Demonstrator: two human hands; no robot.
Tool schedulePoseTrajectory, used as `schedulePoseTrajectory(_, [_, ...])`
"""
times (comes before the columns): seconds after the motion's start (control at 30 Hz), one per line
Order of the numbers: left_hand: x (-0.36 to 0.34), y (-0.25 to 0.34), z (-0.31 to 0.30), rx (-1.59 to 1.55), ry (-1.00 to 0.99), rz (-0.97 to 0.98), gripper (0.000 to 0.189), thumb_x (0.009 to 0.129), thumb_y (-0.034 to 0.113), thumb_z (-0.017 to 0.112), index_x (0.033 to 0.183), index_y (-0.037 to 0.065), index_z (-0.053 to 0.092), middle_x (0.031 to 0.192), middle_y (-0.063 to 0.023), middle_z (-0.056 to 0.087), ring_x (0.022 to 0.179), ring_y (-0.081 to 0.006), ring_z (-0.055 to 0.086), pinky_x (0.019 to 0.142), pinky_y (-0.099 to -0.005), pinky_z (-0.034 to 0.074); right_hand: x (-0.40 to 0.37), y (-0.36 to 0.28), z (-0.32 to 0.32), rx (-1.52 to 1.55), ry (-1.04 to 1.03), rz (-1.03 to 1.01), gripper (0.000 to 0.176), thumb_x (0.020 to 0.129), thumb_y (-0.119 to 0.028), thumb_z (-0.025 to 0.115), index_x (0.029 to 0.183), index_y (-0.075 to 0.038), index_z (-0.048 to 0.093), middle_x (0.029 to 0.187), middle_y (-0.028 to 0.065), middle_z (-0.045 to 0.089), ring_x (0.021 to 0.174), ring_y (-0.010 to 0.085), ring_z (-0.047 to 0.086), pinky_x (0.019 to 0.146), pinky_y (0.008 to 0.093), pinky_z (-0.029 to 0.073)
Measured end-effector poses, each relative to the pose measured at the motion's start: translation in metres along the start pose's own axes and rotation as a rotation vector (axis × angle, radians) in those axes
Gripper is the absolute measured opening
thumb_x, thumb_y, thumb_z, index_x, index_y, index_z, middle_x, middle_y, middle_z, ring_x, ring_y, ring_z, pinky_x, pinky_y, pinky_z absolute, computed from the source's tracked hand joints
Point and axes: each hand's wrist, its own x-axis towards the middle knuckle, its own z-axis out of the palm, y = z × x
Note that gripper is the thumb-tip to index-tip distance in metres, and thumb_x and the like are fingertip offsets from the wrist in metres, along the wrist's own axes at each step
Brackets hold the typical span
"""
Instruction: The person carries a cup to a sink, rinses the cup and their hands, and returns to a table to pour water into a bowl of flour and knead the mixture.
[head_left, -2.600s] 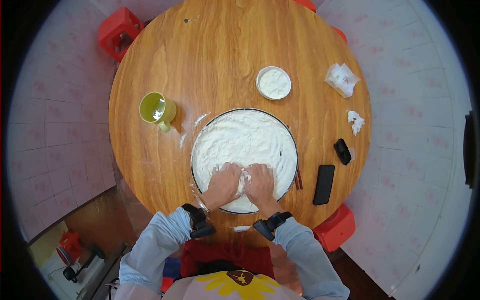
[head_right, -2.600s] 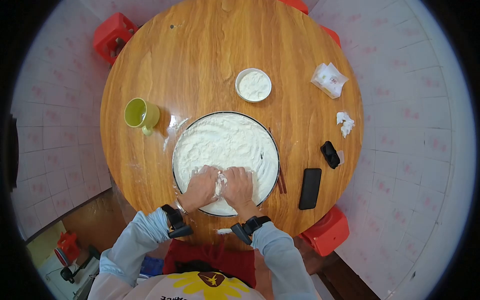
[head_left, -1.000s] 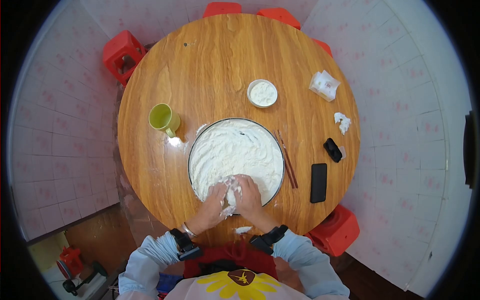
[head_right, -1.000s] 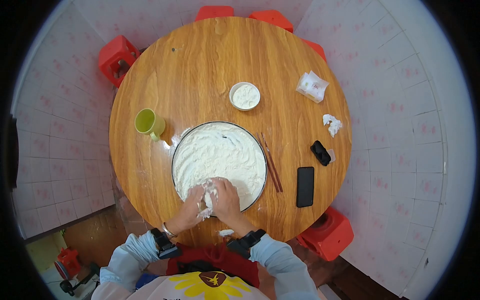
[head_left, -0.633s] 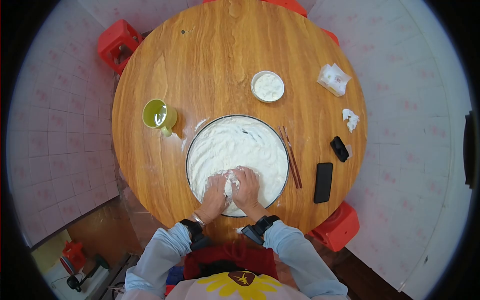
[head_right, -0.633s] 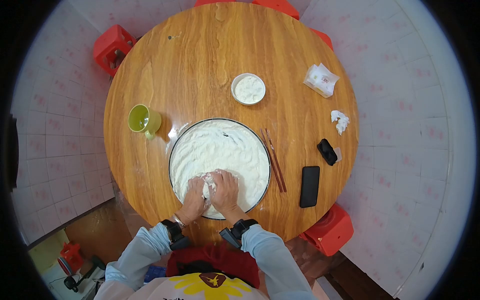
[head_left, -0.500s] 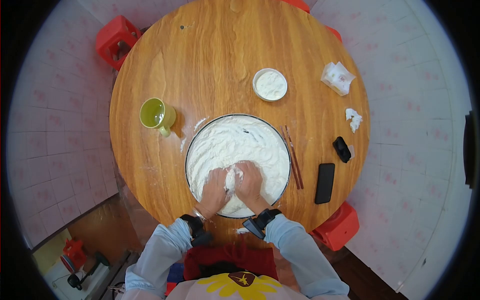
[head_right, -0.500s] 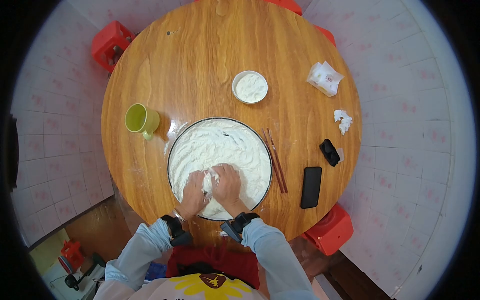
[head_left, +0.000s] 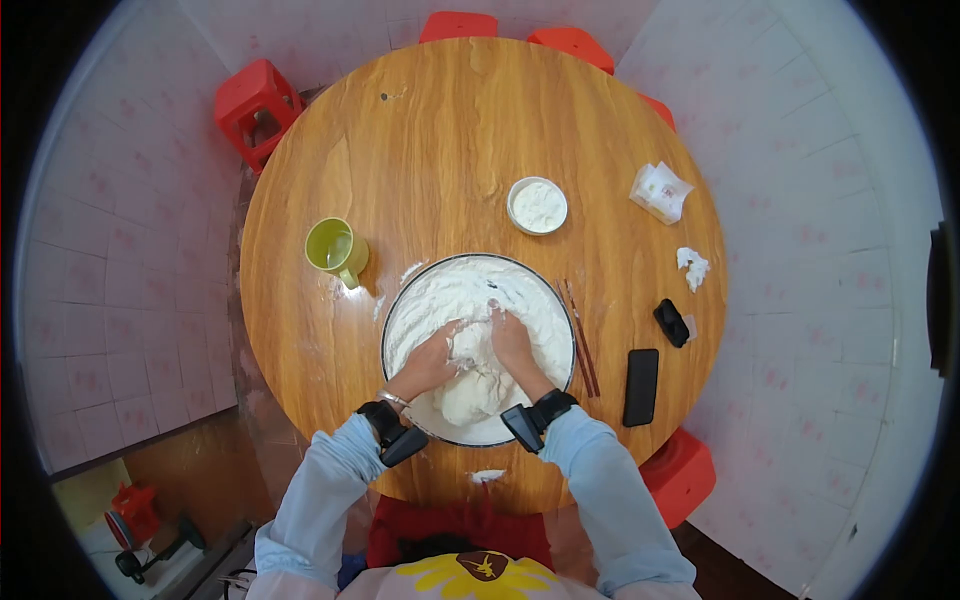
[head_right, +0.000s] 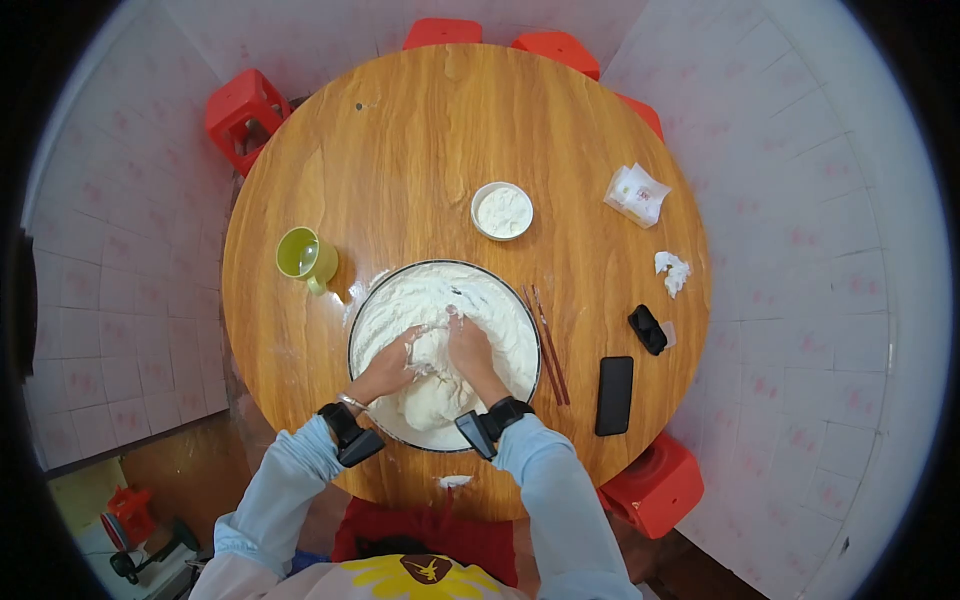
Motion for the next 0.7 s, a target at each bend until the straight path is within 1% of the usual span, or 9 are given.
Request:
schedulePoseTrajectory(0.07, [-0.008, 0.003, -0.006, -0.203, -0.015, 0.205, 0.071, 0.076, 0.034, 0.071, 0.132, 0.005, 0.038, 0.124, -0.0254, 0.048, 0.114, -0.0335, 0.050, 0.089, -0.0376, 0.042, -0.006, -0.001, -0.017, 0.114, -0.063, -0.045, 0.046, 0.095, -0.040, 0.037, 0.101, -0.002, 0.061, 0.092, 0.0283, 0.061, 0.091, 0.0451, 0.057, 0.079, 0.0463, 0.045])
schedulePoseTrajectory(0.1, [-0.015, 0.005, -0.008, -0.202, -0.016, 0.204, 0.071, 0.076, 0.034, 0.071, 0.132, 0.005, 0.038, 0.124, -0.0254, 0.048, 0.114, -0.0335, 0.050, 0.089, -0.0376, 0.042, -0.012, 0.000, -0.021, 0.115, -0.063, -0.045, 0.046, 0.095, -0.040, 0.037, 0.101, -0.002, 0.061, 0.092, 0.0283, 0.061, 0.091, 0.0451, 0.057, 0.079, 0.0463, 0.045])
schedulePoseTrajectory(0.17, [-0.022, 0.018, -0.018, -0.233, -0.197, -0.012, 0.074, 0.075, 0.038, 0.073, 0.132, 0.004, 0.040, 0.123, -0.0244, 0.048, 0.113, -0.0315, 0.049, 0.092, -0.0371, 0.040, -0.021, -0.001, -0.029, 0.133, -0.110, -0.095, 0.042, 0.095, -0.038, 0.039, 0.102, -0.002, 0.060, 0.089, 0.0269, 0.062, 0.090, 0.0445, 0.058, 0.077, 0.0476, 0.045])
schedulePoseTrajectory(0.2, [-0.026, 0.024, -0.018, -0.232, -0.196, -0.010, 0.074, 0.075, 0.038, 0.073, 0.132, 0.004, 0.040, 0.123, -0.0244, 0.048, 0.113, -0.0315, 0.049, 0.092, -0.0371, 0.040, -0.028, -0.002, -0.030, 0.133, -0.108, -0.097, 0.042, 0.095, -0.038, 0.039, 0.102, -0.002, 0.060, 0.089, 0.0269, 0.062, 0.090, 0.0445, 0.058, 0.077, 0.0476, 0.045])
schedulePoseTrajectory(0.27, [-0.036, 0.038, -0.012, -0.171, -0.149, 0.052, 0.074, 0.073, 0.035, 0.075, 0.129, -0.001, 0.042, 0.121, -0.0237, 0.046, 0.109, -0.0367, 0.047, 0.093, -0.0398, 0.039, -0.048, -0.007, -0.026, 0.136, -0.107, -0.137, 0.037, 0.094, -0.033, 0.042, 0.098, 0.000, 0.059, 0.087, 0.0263, 0.061, 0.088, 0.0435, 0.058, 0.075, 0.0477, 0.044])
schedulePoseTrajectory(0.3, [-0.043, 0.044, -0.008, -0.171, -0.147, 0.051, 0.074, 0.073, 0.035, 0.075, 0.129, -0.001, 0.042, 0.121, -0.0237, 0.046, 0.109, -0.0367, 0.047, 0.093, -0.0398, 0.039, -0.059, -0.005, -0.019, 0.122, -0.033, -0.241, 0.027, 0.089, -0.026, 0.050, 0.098, -0.002, 0.059, 0.094, 0.0232, 0.060, 0.092, 0.0394, 0.056, 0.077, 0.0458, 0.043])
schedulePoseTrajectory(0.37, [-0.056, 0.052, 0.001, 0.090, 0.000, 0.153, 0.078, 0.068, 0.026, 0.077, 0.128, -0.004, 0.038, 0.123, -0.0246, 0.041, 0.107, -0.0417, 0.042, 0.094, -0.0432, 0.037, -0.076, -0.002, -0.012, 0.039, 0.020, -0.331, 0.025, 0.086, -0.023, 0.053, 0.101, -0.003, 0.057, 0.100, 0.0209, 0.058, 0.096, 0.0370, 0.054, 0.079, 0.0451, 0.041])
schedulePoseTrajectory(0.43, [-0.063, 0.046, 0.011, 0.076, 0.039, 0.203, 0.078, 0.065, 0.021, 0.076, 0.128, -0.003, 0.036, 0.124, -0.0256, 0.039, 0.109, -0.0440, 0.040, 0.095, -0.0449, 0.036, -0.089, 0.002, -0.007, -0.130, 0.124, -0.508, 0.031, 0.080, -0.018, 0.059, 0.108, -0.005, 0.054, 0.111, 0.0164, 0.053, 0.104, 0.0322, 0.049, 0.084, 0.0439, 0.037])
schedulePoseTrajectory(0.7, [-0.080, 0.029, 0.044, 0.115, 0.160, 0.213, 0.073, 0.064, 0.006, 0.069, 0.126, -0.006, 0.033, 0.124, -0.0285, 0.036, 0.111, -0.0475, 0.037, 0.096, -0.0485, 0.034, -0.106, 0.004, 0.006, -0.140, 0.167, -0.627, 0.035, 0.077, -0.019, 0.060, 0.107, -0.002, 0.052, 0.106, 0.0163, 0.056, 0.099, 0.0338, 0.051, 0.083, 0.0427, 0.038])
